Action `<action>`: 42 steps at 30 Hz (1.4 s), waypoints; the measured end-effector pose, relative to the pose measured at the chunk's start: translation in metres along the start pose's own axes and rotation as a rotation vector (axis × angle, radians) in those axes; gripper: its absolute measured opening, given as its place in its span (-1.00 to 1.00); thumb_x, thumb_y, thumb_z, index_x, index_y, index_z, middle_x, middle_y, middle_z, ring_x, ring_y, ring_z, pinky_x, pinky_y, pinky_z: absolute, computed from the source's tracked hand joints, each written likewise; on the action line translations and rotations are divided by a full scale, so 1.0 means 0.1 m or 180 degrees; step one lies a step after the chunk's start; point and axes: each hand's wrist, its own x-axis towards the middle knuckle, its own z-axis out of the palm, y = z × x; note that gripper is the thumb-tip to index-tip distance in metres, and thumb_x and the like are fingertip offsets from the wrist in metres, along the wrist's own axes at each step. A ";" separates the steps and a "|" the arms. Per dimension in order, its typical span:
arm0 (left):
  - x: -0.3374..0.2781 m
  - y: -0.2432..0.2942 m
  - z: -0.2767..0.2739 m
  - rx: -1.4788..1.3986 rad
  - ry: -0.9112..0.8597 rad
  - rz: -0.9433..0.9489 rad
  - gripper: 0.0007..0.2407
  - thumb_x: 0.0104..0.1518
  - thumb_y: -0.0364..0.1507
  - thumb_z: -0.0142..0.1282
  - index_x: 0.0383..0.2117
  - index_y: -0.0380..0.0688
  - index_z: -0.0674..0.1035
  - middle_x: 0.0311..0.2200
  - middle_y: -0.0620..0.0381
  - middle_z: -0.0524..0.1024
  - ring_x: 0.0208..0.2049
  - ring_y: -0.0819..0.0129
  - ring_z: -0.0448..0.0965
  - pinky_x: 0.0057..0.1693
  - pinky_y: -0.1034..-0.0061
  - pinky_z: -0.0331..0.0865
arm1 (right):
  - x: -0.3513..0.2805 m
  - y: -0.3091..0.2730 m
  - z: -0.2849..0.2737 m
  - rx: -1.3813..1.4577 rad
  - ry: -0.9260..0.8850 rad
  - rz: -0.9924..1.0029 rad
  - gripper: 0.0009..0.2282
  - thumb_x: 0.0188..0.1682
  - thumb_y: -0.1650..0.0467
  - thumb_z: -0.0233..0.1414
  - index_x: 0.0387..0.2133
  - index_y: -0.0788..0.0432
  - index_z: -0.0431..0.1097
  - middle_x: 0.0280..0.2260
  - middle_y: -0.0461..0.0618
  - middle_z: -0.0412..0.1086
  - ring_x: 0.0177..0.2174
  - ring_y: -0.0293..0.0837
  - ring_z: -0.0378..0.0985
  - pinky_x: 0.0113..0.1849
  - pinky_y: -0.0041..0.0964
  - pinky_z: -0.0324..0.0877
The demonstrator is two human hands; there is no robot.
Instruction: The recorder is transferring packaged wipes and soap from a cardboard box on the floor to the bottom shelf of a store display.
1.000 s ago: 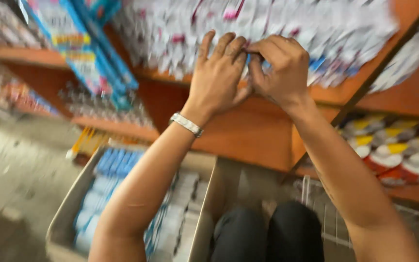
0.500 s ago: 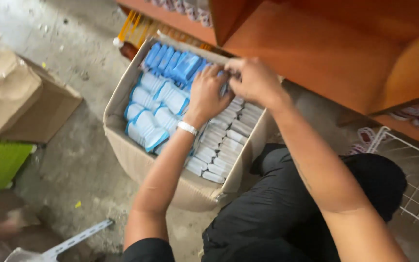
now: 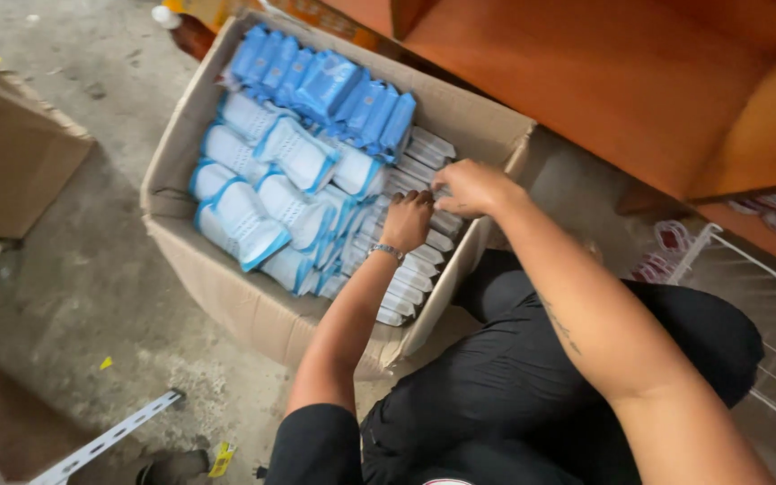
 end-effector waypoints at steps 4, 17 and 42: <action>0.19 -0.07 0.75 0.0979 0.0039 0.0301 -0.65 -0.11 -0.40 0.11 -0.10 -0.02 0.61 0.12 0.03 0.46 0.05 0.18 0.45 0.15 0.13 0.26 | 0.09 0.10 0.13 0.0084 -0.0147 -0.0152 -0.60 -0.15 0.21 0.22 -0.04 0.06 0.52 -0.12 0.15 0.53 -0.08 0.17 0.56 -0.07 0.05 0.46; 0.31 -0.06 0.79 0.0694 0.0269 0.0301 -0.71 0.07 -0.41 0.02 -0.05 -0.02 0.59 -0.10 0.04 0.62 0.01 0.13 0.56 0.14 0.00 0.25 | -0.01 -0.04 -0.07 0.0156 -0.0078 0.0228 -0.62 -0.20 0.30 0.19 -0.05 0.00 0.52 -0.11 0.11 0.52 -0.08 0.14 0.55 -0.06 0.03 0.46; -0.68 -0.08 -0.87 -0.8252 -0.1151 0.0097 -0.54 0.43 -0.15 -0.24 0.10 -0.38 0.47 -0.11 -0.30 0.57 -0.49 0.40 0.49 -0.36 0.61 0.45 | -0.29 -0.36 -0.50 0.2298 0.0220 -0.1684 -0.51 -0.43 0.33 0.34 -0.12 0.11 0.56 -0.32 -0.10 0.58 -0.35 -0.28 0.53 -0.28 -0.33 0.47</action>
